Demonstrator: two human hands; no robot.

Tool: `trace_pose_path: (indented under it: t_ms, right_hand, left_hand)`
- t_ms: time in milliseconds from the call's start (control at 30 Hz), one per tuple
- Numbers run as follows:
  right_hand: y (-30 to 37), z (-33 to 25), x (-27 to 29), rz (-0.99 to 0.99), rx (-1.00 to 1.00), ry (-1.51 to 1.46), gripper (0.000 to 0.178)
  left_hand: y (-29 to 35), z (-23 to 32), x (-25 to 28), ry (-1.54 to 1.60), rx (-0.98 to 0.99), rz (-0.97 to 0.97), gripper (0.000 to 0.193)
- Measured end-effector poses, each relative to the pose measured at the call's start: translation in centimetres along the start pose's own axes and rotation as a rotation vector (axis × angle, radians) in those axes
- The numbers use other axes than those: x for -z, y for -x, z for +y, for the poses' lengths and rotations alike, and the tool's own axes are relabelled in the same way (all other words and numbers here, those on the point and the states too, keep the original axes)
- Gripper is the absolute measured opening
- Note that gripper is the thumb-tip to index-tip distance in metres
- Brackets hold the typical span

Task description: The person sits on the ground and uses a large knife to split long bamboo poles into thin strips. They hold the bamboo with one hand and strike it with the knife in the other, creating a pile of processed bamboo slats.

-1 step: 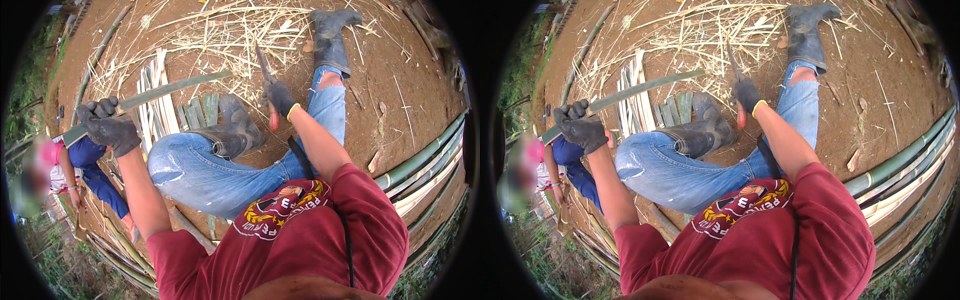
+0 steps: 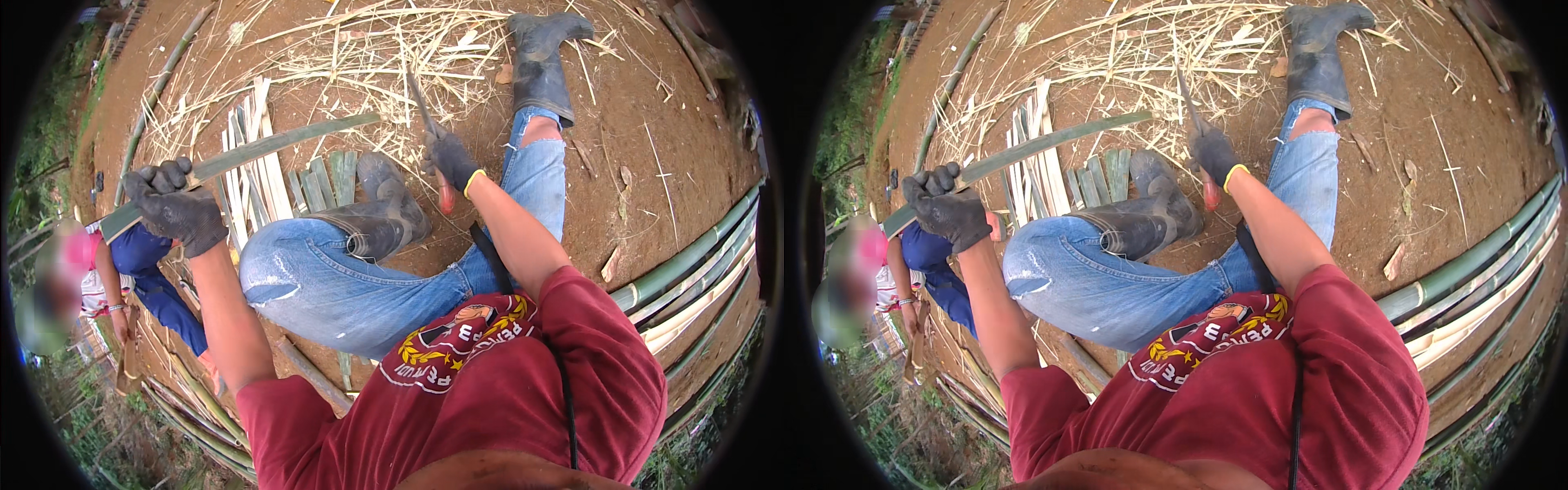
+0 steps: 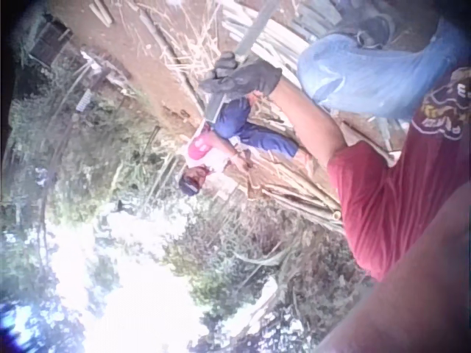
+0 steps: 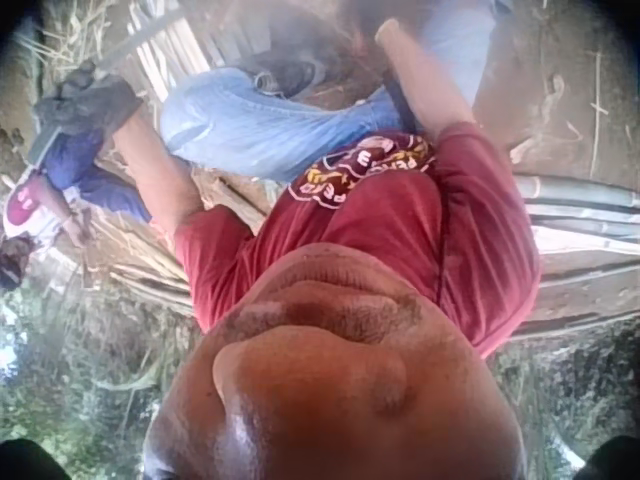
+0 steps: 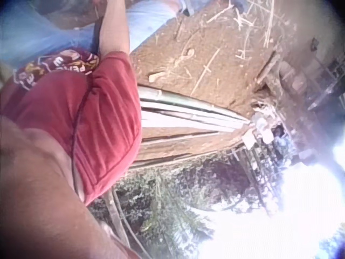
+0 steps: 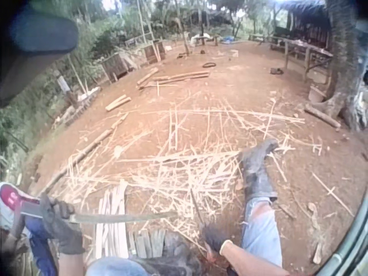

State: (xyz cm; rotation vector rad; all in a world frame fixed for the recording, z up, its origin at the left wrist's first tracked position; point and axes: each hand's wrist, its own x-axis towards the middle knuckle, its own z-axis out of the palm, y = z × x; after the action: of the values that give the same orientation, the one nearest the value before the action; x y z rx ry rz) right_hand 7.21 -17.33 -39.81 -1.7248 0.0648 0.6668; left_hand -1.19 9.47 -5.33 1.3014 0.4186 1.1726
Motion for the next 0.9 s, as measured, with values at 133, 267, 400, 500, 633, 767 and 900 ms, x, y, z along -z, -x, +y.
trace_pose_path:
  t_ms: [133,267,400,500,633,767,900]
  right_hand:
    - [0.2,0.6,-4.7,0.092,0.22,0.28,0.048]
    - [2.5,-1.3,-5.8,-0.135,-0.018,0.606,0.053]
    - [1.5,-2.1,-3.9,-0.089,-0.032,0.63,0.051]
    - [1.4,-2.0,-3.8,-0.192,0.015,0.731,0.05]
    - [0.6,-1.0,-3.4,-0.086,0.021,0.649,0.051]
    - [-0.5,-0.8,-3.8,-0.207,0.068,0.696,0.051]
    - [-0.3,-0.9,-3.7,-0.141,0.052,0.656,0.052]
  left_hand:
    - [-0.5,-1.0,2.4,-0.046,-0.02,0.01,0.028]
    - [0.2,-2.0,9.9,0.053,-0.095,-0.09,0.022]
    - [1.7,-2.1,13.2,0.128,0.034,-0.077,0.023]
    - [2.6,-1.2,13.6,0.038,0.024,0.004,0.023]
    - [2.9,-1.6,12.7,-0.019,0.027,0.074,0.022]
    - [2.7,-1.7,12.5,-0.035,0.02,0.093,0.022]
    - [2.5,-1.7,12.5,-0.034,0.02,0.1,0.022]
